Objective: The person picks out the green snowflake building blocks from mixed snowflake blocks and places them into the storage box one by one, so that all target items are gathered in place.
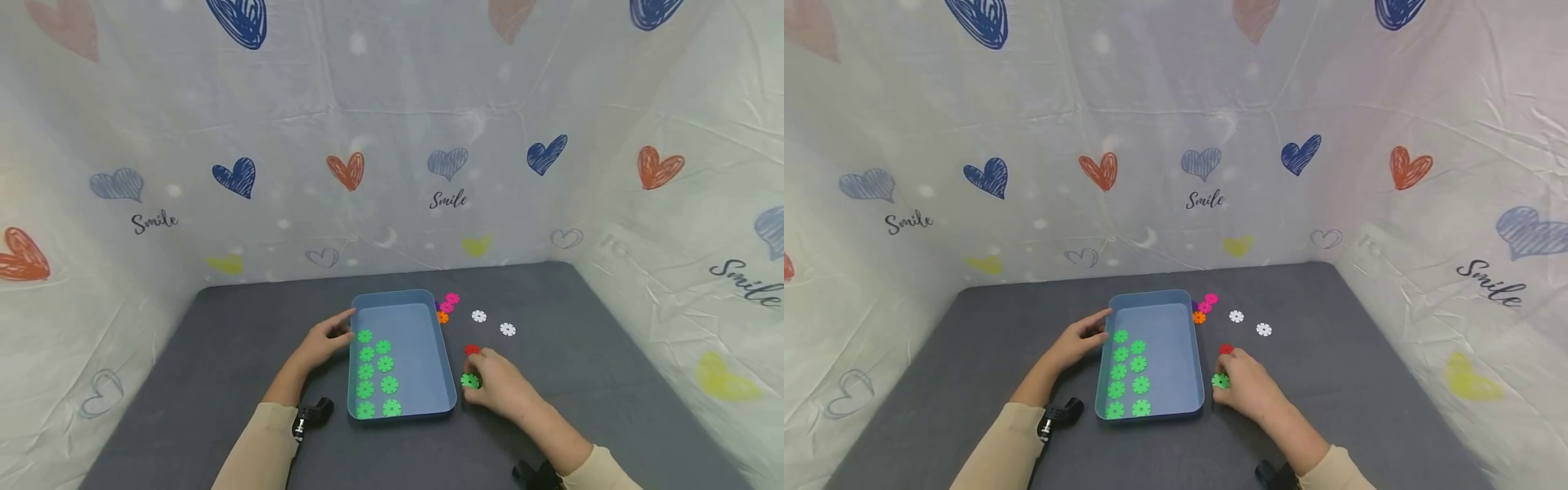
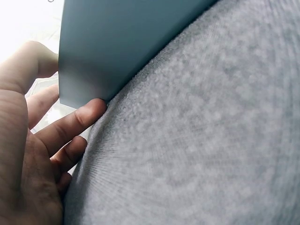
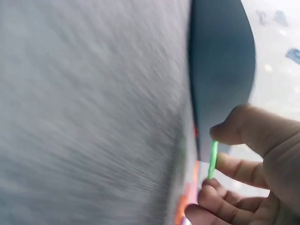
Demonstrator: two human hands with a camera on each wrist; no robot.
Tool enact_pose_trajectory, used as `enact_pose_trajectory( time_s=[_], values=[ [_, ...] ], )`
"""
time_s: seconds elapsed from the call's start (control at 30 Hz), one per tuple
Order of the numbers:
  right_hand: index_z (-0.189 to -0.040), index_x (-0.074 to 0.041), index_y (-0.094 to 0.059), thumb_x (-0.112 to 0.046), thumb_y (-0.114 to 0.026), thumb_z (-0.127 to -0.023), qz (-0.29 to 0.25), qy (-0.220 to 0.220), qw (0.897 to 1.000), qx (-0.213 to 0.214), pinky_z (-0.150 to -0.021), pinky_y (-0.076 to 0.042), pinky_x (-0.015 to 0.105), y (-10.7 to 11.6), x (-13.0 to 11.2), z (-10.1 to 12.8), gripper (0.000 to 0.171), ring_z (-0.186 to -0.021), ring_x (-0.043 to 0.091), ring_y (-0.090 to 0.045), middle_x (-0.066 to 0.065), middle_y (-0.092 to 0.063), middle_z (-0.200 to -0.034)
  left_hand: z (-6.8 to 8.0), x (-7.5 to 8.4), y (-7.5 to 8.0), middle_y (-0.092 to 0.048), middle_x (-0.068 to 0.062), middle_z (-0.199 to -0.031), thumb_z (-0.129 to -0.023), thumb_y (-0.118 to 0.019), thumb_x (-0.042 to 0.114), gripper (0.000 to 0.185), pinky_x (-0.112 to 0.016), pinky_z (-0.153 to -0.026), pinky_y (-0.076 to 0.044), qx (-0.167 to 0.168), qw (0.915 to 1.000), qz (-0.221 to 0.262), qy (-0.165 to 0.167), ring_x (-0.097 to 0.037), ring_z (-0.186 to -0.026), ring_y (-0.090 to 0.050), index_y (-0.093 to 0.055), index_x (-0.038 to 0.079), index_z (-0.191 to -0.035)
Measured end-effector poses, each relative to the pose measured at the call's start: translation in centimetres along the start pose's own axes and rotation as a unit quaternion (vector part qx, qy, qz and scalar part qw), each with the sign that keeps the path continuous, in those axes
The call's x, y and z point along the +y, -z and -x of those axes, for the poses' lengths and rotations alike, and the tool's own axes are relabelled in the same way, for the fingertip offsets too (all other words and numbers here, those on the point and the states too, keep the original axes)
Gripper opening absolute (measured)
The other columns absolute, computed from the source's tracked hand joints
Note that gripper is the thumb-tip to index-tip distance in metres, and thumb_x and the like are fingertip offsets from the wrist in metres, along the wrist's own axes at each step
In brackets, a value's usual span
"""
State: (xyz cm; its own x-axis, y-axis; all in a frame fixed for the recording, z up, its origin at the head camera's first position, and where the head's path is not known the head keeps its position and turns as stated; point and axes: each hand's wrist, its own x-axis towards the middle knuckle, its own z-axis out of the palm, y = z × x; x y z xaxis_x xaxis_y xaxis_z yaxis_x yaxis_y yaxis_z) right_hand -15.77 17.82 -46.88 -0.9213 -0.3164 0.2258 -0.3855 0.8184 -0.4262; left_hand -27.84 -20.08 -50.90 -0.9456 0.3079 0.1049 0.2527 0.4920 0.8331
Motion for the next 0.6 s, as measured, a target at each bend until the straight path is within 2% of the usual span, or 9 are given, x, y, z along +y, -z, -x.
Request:
enact_pose_trajectory(
  time_s=[0.17,0.33,0.47,0.6],
  values=[
    [-0.088,-0.012,-0.065,-0.009,-0.075,-0.076,-0.037,-0.021,0.999,0.015,-0.062,-0.044,0.028,1.4,-0.5,-1.5,0.016,-0.064,0.007,-0.048,-0.006,-0.054,-0.072,-0.1,0.0,-0.2,-0.065,-0.006,-0.112,-0.097,-0.072,0.026,0.061,-0.039,-0.082,-0.045,0.000,1.0000,-0.003,-0.001,-0.020,-0.097,-0.056,-0.050,0.018,-0.154],
    [-0.097,-0.011,-0.071,-0.013,-0.072,-0.081,-0.107,-0.050,0.993,0.013,-0.065,-0.047,0.032,2.3,-1.8,-3.6,0.016,-0.070,0.011,-0.054,-0.007,-0.059,-0.077,-0.2,0.0,-0.2,-0.064,-0.006,-0.110,-0.097,-0.071,0.024,0.060,-0.039,-0.081,-0.045,-0.001,1.0000,0.001,-0.007,-0.021,-0.095,-0.055,-0.051,0.017,-0.154],
    [-0.110,-0.006,-0.075,-0.013,-0.073,-0.088,-0.153,-0.033,0.988,0.004,-0.066,-0.048,0.032,1.9,-2.7,-5.6,0.023,-0.071,0.012,-0.055,-0.006,-0.063,-0.083,-0.1,0.1,-0.1,-0.064,-0.006,-0.109,-0.097,-0.071,0.022,0.059,-0.039,-0.081,-0.045,-0.001,1.0000,0.005,-0.007,-0.021,-0.094,-0.055,-0.051,0.018,-0.153],
    [-0.119,-0.004,-0.074,-0.017,-0.076,-0.093,-0.167,-0.014,0.986,-0.023,-0.065,-0.049,0.031,1.2,-3.6,-7.5,0.029,-0.073,0.012,-0.057,-0.006,-0.065,-0.087,-0.1,0.1,-0.1,-0.064,-0.005,-0.109,-0.098,-0.071,0.022,0.059,-0.038,-0.079,-0.044,-0.001,1.0000,0.004,-0.005,-0.020,-0.093,-0.054,-0.051,0.017,-0.153]
  ],
)
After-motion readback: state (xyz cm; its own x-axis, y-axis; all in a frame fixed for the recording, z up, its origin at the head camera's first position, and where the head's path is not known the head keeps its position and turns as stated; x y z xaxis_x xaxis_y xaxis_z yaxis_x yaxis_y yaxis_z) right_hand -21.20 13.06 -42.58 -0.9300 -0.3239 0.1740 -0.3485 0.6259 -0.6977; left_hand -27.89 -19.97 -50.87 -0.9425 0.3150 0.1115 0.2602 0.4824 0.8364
